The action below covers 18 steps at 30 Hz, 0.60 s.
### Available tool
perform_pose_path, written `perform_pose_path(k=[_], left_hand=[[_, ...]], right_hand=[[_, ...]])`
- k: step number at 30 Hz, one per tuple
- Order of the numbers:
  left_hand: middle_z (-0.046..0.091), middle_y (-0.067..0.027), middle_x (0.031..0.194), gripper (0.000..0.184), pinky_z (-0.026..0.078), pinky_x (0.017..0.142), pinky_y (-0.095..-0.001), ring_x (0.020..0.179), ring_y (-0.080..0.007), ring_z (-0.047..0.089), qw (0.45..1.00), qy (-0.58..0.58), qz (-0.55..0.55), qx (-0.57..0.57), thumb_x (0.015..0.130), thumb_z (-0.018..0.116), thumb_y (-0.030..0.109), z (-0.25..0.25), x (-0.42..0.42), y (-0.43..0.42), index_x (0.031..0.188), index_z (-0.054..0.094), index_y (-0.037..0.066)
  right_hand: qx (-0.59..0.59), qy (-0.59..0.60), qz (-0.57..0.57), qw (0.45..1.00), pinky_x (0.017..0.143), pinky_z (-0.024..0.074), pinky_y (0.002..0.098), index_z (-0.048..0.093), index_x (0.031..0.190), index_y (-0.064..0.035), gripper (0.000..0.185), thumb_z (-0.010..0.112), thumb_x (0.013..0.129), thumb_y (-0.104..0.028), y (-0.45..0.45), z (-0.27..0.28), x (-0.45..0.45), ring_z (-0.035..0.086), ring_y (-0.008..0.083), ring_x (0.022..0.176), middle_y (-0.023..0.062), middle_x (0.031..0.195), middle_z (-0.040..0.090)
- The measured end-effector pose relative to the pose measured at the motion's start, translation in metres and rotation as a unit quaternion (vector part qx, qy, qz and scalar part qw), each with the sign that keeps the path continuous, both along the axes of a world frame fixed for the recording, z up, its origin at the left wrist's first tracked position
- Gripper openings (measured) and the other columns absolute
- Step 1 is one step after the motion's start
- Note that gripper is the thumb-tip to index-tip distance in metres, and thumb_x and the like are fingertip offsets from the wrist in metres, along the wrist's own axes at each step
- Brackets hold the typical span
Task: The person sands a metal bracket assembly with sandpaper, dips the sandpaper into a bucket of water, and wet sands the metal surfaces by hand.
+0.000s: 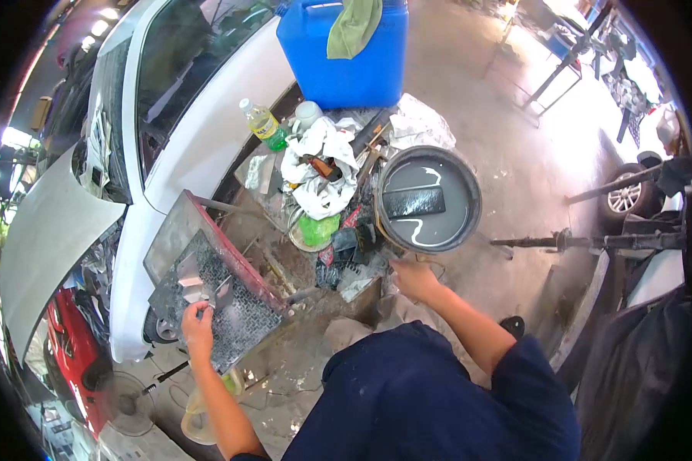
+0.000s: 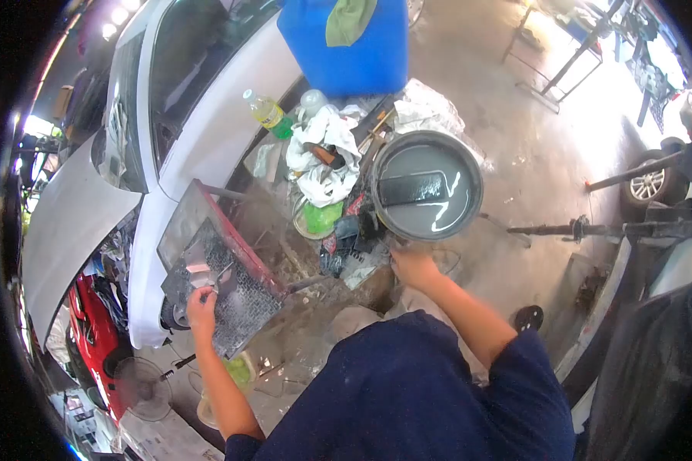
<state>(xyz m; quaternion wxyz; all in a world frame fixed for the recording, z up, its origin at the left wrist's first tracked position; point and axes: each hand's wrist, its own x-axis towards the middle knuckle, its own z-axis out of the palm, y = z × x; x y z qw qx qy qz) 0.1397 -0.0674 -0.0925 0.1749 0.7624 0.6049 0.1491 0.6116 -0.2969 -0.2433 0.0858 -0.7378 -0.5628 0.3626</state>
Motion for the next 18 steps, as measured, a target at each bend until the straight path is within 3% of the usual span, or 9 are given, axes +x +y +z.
perform_pose_path(k=[3,4,8,9,10,12,13,16,18], left_hand=[[0.070,-0.0120,0.101,0.017,0.049,0.089,-0.0371,0.097,-0.0259,0.065,0.993,-0.038,0.056,-0.093,0.090,0.068,0.011,0.009,0.005,0.005,0.104,0.069,0.002],[0.069,-0.0110,0.107,0.020,0.048,0.089,-0.0357,0.100,-0.0226,0.064,0.993,-0.100,0.050,-0.044,0.093,0.067,0.013,-0.013,-0.014,0.012,0.110,0.068,0.003],[0.067,-0.0115,0.115,0.024,0.048,0.090,-0.0366,0.103,-0.0244,0.063,0.980,-0.171,0.057,0.084,0.094,0.066,0.013,0.031,0.070,-0.024,0.115,0.066,0.002],[0.066,-0.0117,0.117,0.024,0.048,0.091,-0.0371,0.104,-0.0253,0.063,0.978,-0.189,0.045,0.076,0.093,0.066,0.013,0.039,0.093,-0.036,0.115,0.066,0.002],[0.066,-0.0118,0.118,0.024,0.048,0.092,-0.0376,0.105,-0.0263,0.062,0.976,-0.205,0.034,0.069,0.093,0.066,0.012,0.043,0.114,-0.050,0.115,0.066,0.002],[0.066,-0.0134,0.116,0.025,0.048,0.096,-0.0390,0.106,-0.0298,0.063,0.978,-0.199,-0.041,0.052,0.092,0.068,0.012,0.036,0.149,-0.072,0.115,0.067,0.002],[0.066,-0.0141,0.116,0.025,0.048,0.096,-0.0392,0.108,-0.0312,0.063,0.977,-0.193,-0.074,0.047,0.091,0.068,0.012,0.034,0.164,-0.085,0.114,0.067,0.003],[0.067,-0.0157,0.117,0.027,0.049,0.097,-0.0392,0.112,-0.0343,0.063,0.974,-0.184,-0.133,0.013,0.091,0.070,0.015,0.029,0.186,-0.121,0.114,0.067,0.003],[0.067,-0.0160,0.118,0.028,0.049,0.097,-0.0393,0.112,-0.0351,0.063,0.977,-0.180,-0.116,-0.010,0.091,0.070,0.016,0.016,0.177,-0.138,0.115,0.066,0.003]], right_hand=[[0.068,0.137,0.015,0.988,0.090,0.0537,0.0447,0.061,0.131,-0.0032,0.040,0.058,0.095,-0.021,-0.022,0.077,0.013,0.067,0.0388,0.104,0.0236,0.113,0.069],[0.106,0.189,0.017,0.976,0.090,0.0539,0.0442,0.064,0.126,-0.0026,0.037,0.059,0.095,-0.021,-0.027,0.101,0.018,0.068,0.0385,0.102,0.0228,0.110,0.070],[0.284,0.096,-0.157,0.941,0.098,0.0501,0.0434,0.065,0.126,-0.0029,0.033,0.055,0.098,-0.016,0.013,0.167,0.082,0.064,0.0374,0.110,0.0186,0.120,0.068],[0.310,0.003,-0.131,0.942,0.099,0.0492,0.0425,0.065,0.125,-0.0020,0.032,0.054,0.097,-0.013,0.034,0.155,0.108,0.063,0.0379,0.113,0.0188,0.124,0.066],[0.334,0.001,-0.102,0.937,0.100,0.0481,0.0434,0.065,0.123,-0.0006,0.032,0.051,0.096,-0.012,0.057,0.145,0.131,0.061,0.0381,0.115,0.0207,0.128,0.063],[0.245,-0.056,-0.081,0.964,0.098,0.0488,0.0452,0.066,0.122,-0.0010,0.032,0.052,0.095,-0.012,0.101,0.096,0.166,0.062,0.0405,0.112,0.0240,0.121,0.065],[0.136,-0.107,0.012,0.985,0.097,0.0492,0.0455,0.066,0.122,-0.0013,0.033,0.052,0.094,-0.014,0.122,0.072,0.177,0.063,0.0408,0.111,0.0243,0.120,0.066],[-0.159,-0.227,0.254,0.927,0.095,0.0500,0.0460,0.066,0.122,-0.0019,0.035,0.054,0.093,-0.016,0.183,0.023,0.193,0.064,0.0410,0.110,0.0249,0.116,0.068],[-0.230,-0.211,0.270,0.911,0.095,0.0501,0.0460,0.066,0.121,-0.0019,0.034,0.054,0.093,-0.017,0.190,0.010,0.183,0.065,0.0405,0.109,0.0248,0.116,0.068]])
